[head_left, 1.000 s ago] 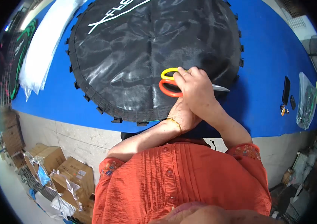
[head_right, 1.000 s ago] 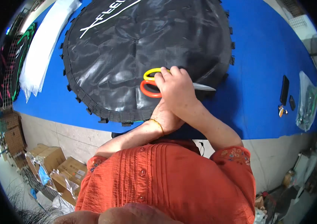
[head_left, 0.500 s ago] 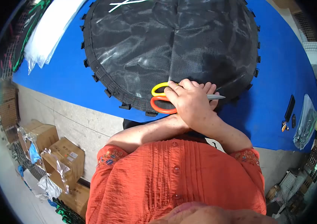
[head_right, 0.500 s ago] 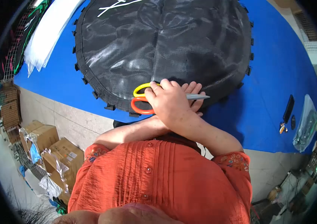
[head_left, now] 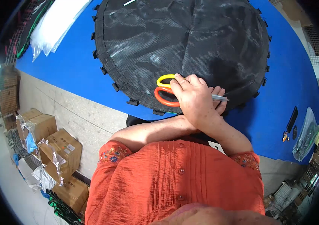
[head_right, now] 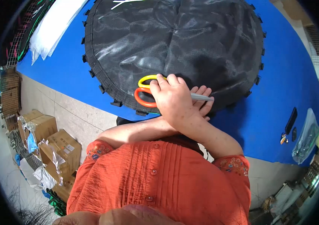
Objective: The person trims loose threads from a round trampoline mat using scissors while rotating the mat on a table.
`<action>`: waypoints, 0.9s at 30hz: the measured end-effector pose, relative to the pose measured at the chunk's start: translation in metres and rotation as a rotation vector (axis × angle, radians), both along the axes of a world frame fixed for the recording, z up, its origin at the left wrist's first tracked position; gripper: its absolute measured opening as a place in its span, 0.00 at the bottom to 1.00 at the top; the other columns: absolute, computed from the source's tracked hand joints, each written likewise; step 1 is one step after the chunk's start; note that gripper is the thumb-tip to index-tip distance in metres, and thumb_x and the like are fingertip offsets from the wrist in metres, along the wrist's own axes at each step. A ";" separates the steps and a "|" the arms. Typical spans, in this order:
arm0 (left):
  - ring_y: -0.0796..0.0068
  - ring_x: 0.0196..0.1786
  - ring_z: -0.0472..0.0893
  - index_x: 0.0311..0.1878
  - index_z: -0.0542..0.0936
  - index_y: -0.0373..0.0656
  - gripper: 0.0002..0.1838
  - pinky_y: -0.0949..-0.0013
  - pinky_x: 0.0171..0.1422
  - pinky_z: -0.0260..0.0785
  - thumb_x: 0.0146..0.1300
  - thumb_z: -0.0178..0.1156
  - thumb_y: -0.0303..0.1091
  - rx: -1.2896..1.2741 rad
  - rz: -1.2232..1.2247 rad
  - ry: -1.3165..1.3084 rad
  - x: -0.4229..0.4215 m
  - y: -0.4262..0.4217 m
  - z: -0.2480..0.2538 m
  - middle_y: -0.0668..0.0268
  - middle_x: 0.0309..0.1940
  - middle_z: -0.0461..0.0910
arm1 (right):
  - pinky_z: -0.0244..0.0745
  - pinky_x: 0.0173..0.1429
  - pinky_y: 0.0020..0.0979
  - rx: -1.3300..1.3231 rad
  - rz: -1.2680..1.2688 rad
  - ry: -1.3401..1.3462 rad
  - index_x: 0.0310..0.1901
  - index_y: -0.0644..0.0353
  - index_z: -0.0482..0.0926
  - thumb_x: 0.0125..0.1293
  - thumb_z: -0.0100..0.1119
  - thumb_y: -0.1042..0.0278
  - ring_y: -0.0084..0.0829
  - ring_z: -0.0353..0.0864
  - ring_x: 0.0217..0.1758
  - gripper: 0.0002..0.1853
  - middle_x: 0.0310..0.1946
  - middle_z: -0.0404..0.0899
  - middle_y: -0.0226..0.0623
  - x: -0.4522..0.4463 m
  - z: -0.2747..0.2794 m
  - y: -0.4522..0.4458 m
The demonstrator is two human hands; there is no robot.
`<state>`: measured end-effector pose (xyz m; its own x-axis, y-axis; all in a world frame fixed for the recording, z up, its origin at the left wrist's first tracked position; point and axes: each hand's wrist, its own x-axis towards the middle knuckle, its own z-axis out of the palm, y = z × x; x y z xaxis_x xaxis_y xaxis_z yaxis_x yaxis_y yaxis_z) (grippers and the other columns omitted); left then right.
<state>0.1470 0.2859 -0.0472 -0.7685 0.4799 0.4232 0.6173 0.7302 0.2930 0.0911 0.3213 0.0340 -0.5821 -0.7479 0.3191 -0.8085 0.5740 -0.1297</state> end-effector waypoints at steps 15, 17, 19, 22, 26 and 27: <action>0.33 0.81 0.72 0.73 0.75 0.32 0.31 0.33 0.84 0.63 0.74 0.53 0.44 0.193 -0.014 -0.055 -0.003 0.006 0.001 0.34 0.78 0.70 | 0.79 0.58 0.38 0.083 0.063 0.010 0.51 0.57 0.87 0.65 0.65 0.66 0.36 0.84 0.51 0.14 0.58 0.89 0.37 -0.013 -0.004 -0.033; 0.33 0.81 0.71 0.72 0.76 0.32 0.30 0.34 0.84 0.64 0.74 0.53 0.44 0.193 0.006 -0.065 -0.003 0.013 -0.005 0.34 0.78 0.71 | 0.79 0.59 0.38 0.132 0.087 -0.089 0.52 0.58 0.86 0.65 0.64 0.68 0.37 0.84 0.52 0.14 0.61 0.89 0.37 -0.019 0.007 -0.040; 0.34 0.82 0.71 0.71 0.76 0.31 0.30 0.35 0.86 0.62 0.75 0.52 0.43 0.211 0.034 -0.067 -0.002 0.016 -0.004 0.34 0.77 0.72 | 0.79 0.60 0.38 0.178 0.138 -0.192 0.52 0.58 0.85 0.66 0.64 0.68 0.37 0.83 0.53 0.14 0.61 0.88 0.37 -0.027 0.015 -0.043; 0.34 0.82 0.70 0.71 0.76 0.30 0.30 0.35 0.87 0.61 0.75 0.53 0.44 0.140 -0.030 -0.064 -0.003 0.004 0.006 0.34 0.78 0.71 | 0.78 0.61 0.38 0.103 0.256 -0.206 0.52 0.58 0.85 0.66 0.64 0.68 0.37 0.83 0.54 0.14 0.61 0.88 0.38 -0.016 0.013 -0.043; 0.32 0.79 0.74 0.69 0.76 0.28 0.31 0.32 0.85 0.63 0.72 0.56 0.45 0.216 -0.016 0.012 -0.003 0.007 0.000 0.32 0.75 0.74 | 0.78 0.63 0.38 0.119 0.288 -0.219 0.53 0.59 0.85 0.66 0.64 0.68 0.37 0.83 0.54 0.15 0.62 0.88 0.40 -0.013 0.012 -0.064; 0.32 0.79 0.74 0.69 0.76 0.29 0.31 0.32 0.85 0.63 0.72 0.56 0.44 0.245 -0.011 0.000 -0.003 0.009 -0.002 0.32 0.75 0.74 | 0.78 0.63 0.38 0.124 0.291 -0.240 0.54 0.60 0.85 0.67 0.64 0.68 0.38 0.83 0.54 0.15 0.62 0.87 0.40 -0.015 0.013 -0.070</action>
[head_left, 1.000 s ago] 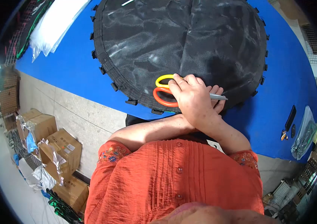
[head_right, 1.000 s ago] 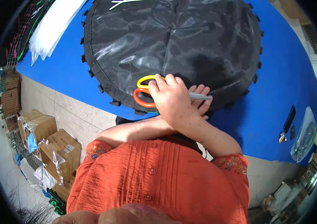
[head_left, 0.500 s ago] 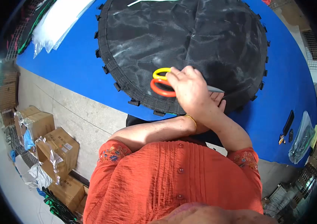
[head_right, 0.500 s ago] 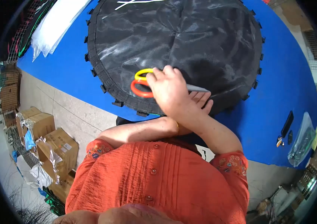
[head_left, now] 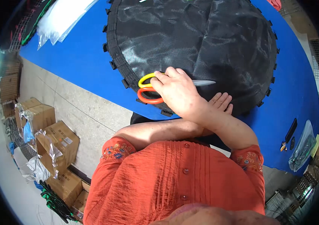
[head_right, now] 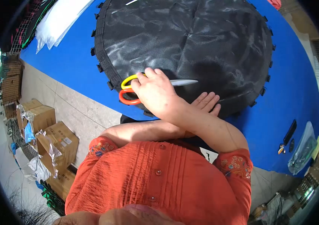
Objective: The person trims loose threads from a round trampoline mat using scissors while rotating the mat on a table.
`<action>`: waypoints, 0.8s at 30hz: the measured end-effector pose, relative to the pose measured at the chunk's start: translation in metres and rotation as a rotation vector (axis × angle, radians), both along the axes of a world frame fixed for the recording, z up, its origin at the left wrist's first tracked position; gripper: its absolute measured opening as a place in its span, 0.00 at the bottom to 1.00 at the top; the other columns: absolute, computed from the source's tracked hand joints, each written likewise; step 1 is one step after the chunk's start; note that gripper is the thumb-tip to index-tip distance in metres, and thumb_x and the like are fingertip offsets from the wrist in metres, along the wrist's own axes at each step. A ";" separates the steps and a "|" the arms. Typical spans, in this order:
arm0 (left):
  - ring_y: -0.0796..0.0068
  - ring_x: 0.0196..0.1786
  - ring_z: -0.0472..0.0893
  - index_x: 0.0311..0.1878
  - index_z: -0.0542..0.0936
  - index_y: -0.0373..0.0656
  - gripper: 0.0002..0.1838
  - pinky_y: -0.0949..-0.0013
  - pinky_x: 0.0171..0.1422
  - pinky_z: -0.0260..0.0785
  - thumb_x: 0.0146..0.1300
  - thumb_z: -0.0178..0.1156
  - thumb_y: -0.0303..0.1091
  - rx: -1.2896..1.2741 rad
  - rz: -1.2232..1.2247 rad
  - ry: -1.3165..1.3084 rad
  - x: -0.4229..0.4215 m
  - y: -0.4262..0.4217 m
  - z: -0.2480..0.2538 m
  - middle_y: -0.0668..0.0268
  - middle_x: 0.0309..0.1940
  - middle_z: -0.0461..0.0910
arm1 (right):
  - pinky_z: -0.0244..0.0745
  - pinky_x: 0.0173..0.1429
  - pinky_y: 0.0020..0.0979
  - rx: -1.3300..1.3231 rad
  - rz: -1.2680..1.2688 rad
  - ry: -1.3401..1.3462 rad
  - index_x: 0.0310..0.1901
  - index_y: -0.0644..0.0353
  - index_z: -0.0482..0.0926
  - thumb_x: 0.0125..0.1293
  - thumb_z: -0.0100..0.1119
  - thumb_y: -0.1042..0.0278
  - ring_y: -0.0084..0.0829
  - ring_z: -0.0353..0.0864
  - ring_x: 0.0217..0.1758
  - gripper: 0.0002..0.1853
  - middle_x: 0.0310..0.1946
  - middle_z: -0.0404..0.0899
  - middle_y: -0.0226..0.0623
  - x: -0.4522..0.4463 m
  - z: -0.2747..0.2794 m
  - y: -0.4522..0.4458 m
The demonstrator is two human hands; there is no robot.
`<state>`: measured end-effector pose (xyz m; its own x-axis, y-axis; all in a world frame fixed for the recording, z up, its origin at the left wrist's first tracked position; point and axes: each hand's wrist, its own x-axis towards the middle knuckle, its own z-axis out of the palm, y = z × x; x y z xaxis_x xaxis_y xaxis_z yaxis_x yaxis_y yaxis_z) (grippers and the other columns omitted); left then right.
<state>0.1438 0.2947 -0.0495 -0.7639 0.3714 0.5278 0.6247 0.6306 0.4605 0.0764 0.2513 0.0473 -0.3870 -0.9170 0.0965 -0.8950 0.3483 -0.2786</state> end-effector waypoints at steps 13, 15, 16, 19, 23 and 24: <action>0.36 0.83 0.67 0.78 0.71 0.31 0.32 0.35 0.89 0.56 0.78 0.52 0.42 -0.127 -0.047 -0.120 0.002 -0.005 0.013 0.37 0.80 0.68 | 0.82 0.57 0.39 0.078 -0.287 0.219 0.50 0.58 0.85 0.63 0.69 0.68 0.40 0.85 0.52 0.13 0.48 0.87 0.36 -0.034 -0.008 0.007; 0.36 0.85 0.64 0.79 0.69 0.32 0.32 0.35 0.90 0.52 0.79 0.51 0.42 -0.211 -0.085 -0.177 -0.001 -0.006 0.020 0.37 0.81 0.66 | 0.82 0.57 0.39 0.018 -0.332 0.289 0.50 0.57 0.85 0.63 0.69 0.68 0.40 0.85 0.52 0.13 0.47 0.88 0.35 -0.047 -0.016 0.016; 0.37 0.86 0.61 0.80 0.68 0.32 0.33 0.35 0.92 0.48 0.79 0.50 0.42 -0.221 -0.094 -0.208 -0.001 -0.006 0.026 0.39 0.83 0.65 | 0.82 0.57 0.38 0.031 -0.361 0.280 0.50 0.58 0.85 0.61 0.70 0.70 0.39 0.85 0.50 0.14 0.48 0.88 0.34 -0.053 -0.016 0.020; 0.37 0.85 0.63 0.79 0.69 0.33 0.34 0.35 0.91 0.50 0.77 0.55 0.43 -0.174 -0.272 -0.435 -0.014 -0.007 0.037 0.41 0.81 0.68 | 0.82 0.56 0.37 0.034 -0.428 0.296 0.50 0.57 0.84 0.57 0.72 0.74 0.37 0.84 0.46 0.17 0.48 0.88 0.31 -0.068 -0.015 0.030; 0.36 0.82 0.66 0.76 0.72 0.34 0.35 0.35 0.90 0.52 0.71 0.65 0.43 -0.003 -0.123 -0.232 -0.002 -0.006 0.020 0.42 0.76 0.72 | 0.81 0.55 0.37 -0.012 -0.535 0.388 0.45 0.55 0.84 0.60 0.68 0.75 0.40 0.84 0.43 0.11 0.42 0.89 0.33 -0.108 -0.023 0.044; 0.36 0.82 0.67 0.76 0.73 0.35 0.36 0.35 0.90 0.52 0.70 0.67 0.43 0.004 -0.108 -0.205 -0.002 -0.005 0.019 0.42 0.75 0.72 | 0.80 0.54 0.37 0.010 -0.567 0.379 0.45 0.55 0.84 0.61 0.68 0.75 0.41 0.84 0.42 0.11 0.41 0.89 0.34 -0.119 -0.024 0.047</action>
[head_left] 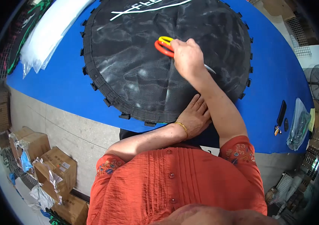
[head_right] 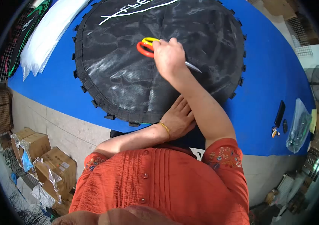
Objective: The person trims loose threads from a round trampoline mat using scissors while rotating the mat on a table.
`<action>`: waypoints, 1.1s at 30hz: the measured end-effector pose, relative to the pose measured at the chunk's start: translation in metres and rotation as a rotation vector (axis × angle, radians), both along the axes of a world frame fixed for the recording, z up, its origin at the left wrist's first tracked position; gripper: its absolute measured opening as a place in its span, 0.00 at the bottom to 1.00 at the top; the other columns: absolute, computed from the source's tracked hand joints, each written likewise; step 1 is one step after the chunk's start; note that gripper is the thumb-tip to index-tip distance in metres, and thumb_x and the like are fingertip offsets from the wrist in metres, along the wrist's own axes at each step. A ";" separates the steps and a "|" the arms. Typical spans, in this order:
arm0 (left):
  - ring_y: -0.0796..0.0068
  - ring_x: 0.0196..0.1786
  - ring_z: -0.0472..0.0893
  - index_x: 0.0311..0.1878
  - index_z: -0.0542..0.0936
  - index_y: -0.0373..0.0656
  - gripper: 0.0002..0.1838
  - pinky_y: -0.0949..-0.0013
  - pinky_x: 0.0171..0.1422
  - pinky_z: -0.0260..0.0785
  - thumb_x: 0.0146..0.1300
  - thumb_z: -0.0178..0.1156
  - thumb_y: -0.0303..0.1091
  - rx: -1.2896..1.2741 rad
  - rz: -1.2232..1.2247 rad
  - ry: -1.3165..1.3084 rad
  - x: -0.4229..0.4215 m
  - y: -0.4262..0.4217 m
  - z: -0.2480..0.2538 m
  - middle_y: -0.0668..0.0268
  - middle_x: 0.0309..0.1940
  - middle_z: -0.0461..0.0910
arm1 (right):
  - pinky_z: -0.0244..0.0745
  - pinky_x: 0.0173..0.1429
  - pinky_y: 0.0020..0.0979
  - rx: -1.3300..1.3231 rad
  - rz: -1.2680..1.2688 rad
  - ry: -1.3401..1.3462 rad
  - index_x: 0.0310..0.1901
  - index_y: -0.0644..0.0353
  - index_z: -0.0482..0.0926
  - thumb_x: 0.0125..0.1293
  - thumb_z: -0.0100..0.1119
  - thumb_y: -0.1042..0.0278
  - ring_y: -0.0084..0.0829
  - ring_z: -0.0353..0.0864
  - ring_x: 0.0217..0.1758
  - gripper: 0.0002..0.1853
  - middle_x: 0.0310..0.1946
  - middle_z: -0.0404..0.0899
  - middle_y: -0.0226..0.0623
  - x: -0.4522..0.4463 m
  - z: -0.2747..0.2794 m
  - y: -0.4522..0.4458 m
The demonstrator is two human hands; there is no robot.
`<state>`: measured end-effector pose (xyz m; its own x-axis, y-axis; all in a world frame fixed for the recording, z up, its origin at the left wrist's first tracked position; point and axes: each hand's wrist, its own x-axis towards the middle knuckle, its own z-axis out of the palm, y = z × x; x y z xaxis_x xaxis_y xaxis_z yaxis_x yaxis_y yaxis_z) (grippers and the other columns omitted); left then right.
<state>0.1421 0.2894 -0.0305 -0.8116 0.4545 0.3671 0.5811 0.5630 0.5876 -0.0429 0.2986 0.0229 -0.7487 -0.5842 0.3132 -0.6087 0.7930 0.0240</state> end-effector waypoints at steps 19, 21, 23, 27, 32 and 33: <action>0.37 0.79 0.69 0.70 0.76 0.37 0.32 0.35 0.88 0.56 0.67 0.70 0.41 0.059 -0.006 0.010 0.000 -0.004 0.005 0.43 0.72 0.73 | 0.80 0.49 0.40 -0.009 0.052 0.129 0.43 0.59 0.87 0.60 0.68 0.70 0.38 0.83 0.43 0.10 0.40 0.88 0.38 0.021 -0.012 0.014; 0.37 0.79 0.69 0.70 0.77 0.36 0.32 0.35 0.88 0.56 0.67 0.70 0.41 0.032 -0.013 0.033 0.000 -0.004 0.003 0.43 0.72 0.73 | 0.79 0.49 0.39 0.003 0.039 0.190 0.43 0.59 0.87 0.61 0.68 0.70 0.38 0.83 0.43 0.09 0.41 0.87 0.38 0.029 -0.017 0.012; 0.37 0.79 0.69 0.70 0.77 0.36 0.31 0.35 0.88 0.56 0.67 0.70 0.41 0.021 -0.006 0.043 0.001 -0.003 0.003 0.43 0.72 0.73 | 0.79 0.50 0.38 -0.012 0.054 0.184 0.43 0.57 0.87 0.61 0.68 0.69 0.37 0.84 0.44 0.08 0.41 0.87 0.37 0.023 -0.013 0.014; 0.37 0.80 0.69 0.70 0.77 0.36 0.31 0.35 0.88 0.56 0.68 0.69 0.42 0.001 0.008 0.032 -0.002 -0.004 0.011 0.43 0.72 0.73 | 0.78 0.51 0.37 0.079 0.017 0.133 0.43 0.55 0.87 0.63 0.68 0.67 0.37 0.84 0.45 0.08 0.41 0.87 0.35 0.000 -0.009 0.011; 0.37 0.80 0.68 0.71 0.76 0.36 0.32 0.35 0.89 0.54 0.68 0.69 0.42 -0.001 -0.010 0.004 -0.002 -0.006 0.012 0.43 0.73 0.72 | 0.79 0.51 0.35 0.149 0.022 0.085 0.48 0.55 0.86 0.60 0.70 0.67 0.35 0.83 0.45 0.13 0.49 0.89 0.33 0.016 0.002 0.012; 0.37 0.81 0.67 0.72 0.75 0.36 0.33 0.35 0.89 0.54 0.68 0.69 0.42 0.011 -0.014 0.002 -0.001 -0.006 0.010 0.43 0.73 0.72 | 0.79 0.51 0.36 0.122 0.041 0.102 0.46 0.55 0.86 0.61 0.70 0.67 0.36 0.83 0.45 0.11 0.45 0.88 0.34 0.023 -0.003 0.014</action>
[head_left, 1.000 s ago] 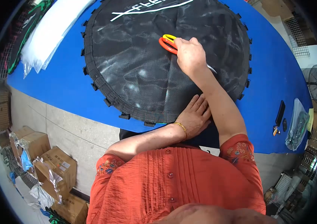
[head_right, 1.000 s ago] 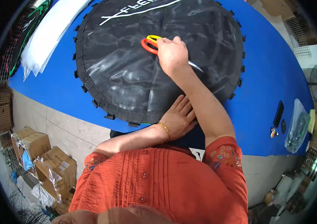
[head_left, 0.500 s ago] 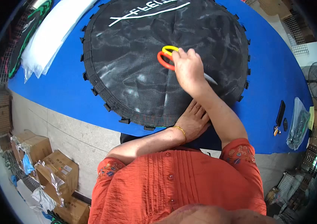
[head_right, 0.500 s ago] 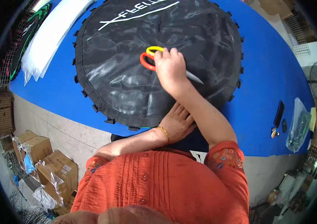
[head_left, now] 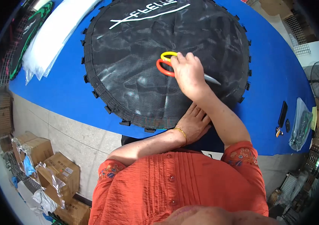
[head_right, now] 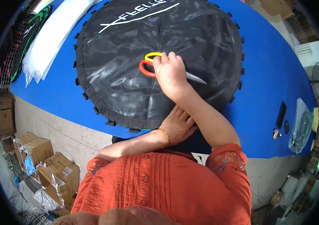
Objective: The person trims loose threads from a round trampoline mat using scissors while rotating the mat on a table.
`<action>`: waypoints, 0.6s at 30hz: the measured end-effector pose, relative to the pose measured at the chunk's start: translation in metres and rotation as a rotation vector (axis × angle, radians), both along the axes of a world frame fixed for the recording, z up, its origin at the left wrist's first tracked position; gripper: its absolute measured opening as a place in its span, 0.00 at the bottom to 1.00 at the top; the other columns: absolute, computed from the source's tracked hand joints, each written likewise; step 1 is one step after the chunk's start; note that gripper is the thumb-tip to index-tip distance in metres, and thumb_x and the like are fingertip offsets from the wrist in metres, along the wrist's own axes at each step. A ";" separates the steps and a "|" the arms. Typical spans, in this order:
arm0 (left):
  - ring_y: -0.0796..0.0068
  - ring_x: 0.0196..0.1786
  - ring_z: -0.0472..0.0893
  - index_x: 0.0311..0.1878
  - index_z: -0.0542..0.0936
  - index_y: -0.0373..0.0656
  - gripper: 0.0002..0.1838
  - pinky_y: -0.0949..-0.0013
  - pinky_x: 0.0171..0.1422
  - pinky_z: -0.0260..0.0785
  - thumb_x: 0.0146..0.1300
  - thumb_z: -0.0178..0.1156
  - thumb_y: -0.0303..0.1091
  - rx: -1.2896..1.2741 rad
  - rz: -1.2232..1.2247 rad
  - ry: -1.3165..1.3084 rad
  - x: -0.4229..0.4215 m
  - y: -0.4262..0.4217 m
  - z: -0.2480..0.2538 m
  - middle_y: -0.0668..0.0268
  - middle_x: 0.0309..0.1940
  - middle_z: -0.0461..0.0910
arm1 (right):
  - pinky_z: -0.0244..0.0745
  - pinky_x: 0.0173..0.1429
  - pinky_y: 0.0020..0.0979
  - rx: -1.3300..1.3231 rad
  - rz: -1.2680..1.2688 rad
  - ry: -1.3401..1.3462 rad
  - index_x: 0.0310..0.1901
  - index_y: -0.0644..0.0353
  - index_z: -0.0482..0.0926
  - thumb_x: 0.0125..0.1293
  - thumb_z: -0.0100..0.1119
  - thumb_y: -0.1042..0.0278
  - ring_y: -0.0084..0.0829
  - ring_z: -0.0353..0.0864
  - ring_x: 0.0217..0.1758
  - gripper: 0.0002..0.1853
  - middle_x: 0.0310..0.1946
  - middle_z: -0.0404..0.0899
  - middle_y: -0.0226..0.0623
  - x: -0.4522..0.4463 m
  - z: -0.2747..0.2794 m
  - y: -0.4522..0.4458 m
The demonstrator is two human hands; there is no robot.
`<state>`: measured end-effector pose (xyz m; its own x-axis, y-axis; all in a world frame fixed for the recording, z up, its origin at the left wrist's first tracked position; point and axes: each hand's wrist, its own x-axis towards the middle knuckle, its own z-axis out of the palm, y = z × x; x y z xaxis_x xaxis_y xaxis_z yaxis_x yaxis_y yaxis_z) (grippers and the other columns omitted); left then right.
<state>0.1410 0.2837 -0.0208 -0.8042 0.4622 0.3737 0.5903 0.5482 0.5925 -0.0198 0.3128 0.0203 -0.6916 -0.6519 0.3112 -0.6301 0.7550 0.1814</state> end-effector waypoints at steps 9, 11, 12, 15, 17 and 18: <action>0.37 0.82 0.66 0.74 0.75 0.35 0.34 0.37 0.89 0.55 0.70 0.69 0.43 -0.064 0.002 0.004 0.000 0.001 0.002 0.41 0.77 0.69 | 0.84 0.51 0.38 0.033 -0.181 -0.065 0.47 0.55 0.84 0.59 0.73 0.71 0.39 0.85 0.44 0.13 0.47 0.89 0.33 -0.024 0.006 0.005; 0.38 0.83 0.65 0.74 0.74 0.34 0.35 0.38 0.89 0.54 0.70 0.69 0.44 -0.105 0.006 -0.011 0.000 0.000 0.003 0.40 0.79 0.68 | 0.83 0.54 0.39 0.056 -0.219 -0.089 0.49 0.55 0.85 0.64 0.70 0.67 0.41 0.87 0.49 0.13 0.47 0.89 0.36 -0.033 0.005 0.010; 0.38 0.83 0.65 0.74 0.74 0.34 0.35 0.38 0.89 0.54 0.71 0.69 0.45 -0.123 0.005 -0.022 0.000 0.000 0.004 0.40 0.79 0.68 | 0.83 0.55 0.40 0.069 -0.236 -0.105 0.51 0.55 0.85 0.66 0.69 0.65 0.41 0.87 0.51 0.13 0.47 0.90 0.37 -0.038 0.002 0.014; 0.38 0.84 0.65 0.74 0.75 0.33 0.36 0.39 0.89 0.53 0.71 0.69 0.47 -0.147 0.005 -0.021 0.001 0.000 0.004 0.40 0.79 0.68 | 0.83 0.55 0.41 0.060 -0.313 -0.121 0.51 0.54 0.86 0.69 0.66 0.66 0.43 0.88 0.52 0.11 0.46 0.91 0.37 -0.069 -0.007 0.035; 0.38 0.84 0.64 0.74 0.75 0.33 0.36 0.40 0.89 0.53 0.71 0.68 0.47 -0.163 0.001 -0.013 0.000 -0.001 0.006 0.40 0.79 0.69 | 0.83 0.55 0.41 0.096 -0.410 -0.120 0.51 0.53 0.87 0.71 0.64 0.66 0.43 0.88 0.53 0.10 0.46 0.91 0.37 -0.086 -0.007 0.048; 0.38 0.84 0.64 0.74 0.75 0.33 0.35 0.40 0.89 0.53 0.71 0.68 0.47 -0.167 -0.001 -0.012 0.000 -0.002 0.006 0.40 0.79 0.69 | 0.83 0.55 0.41 0.081 -0.427 -0.093 0.52 0.53 0.86 0.71 0.65 0.66 0.43 0.88 0.53 0.11 0.46 0.91 0.37 -0.092 -0.005 0.054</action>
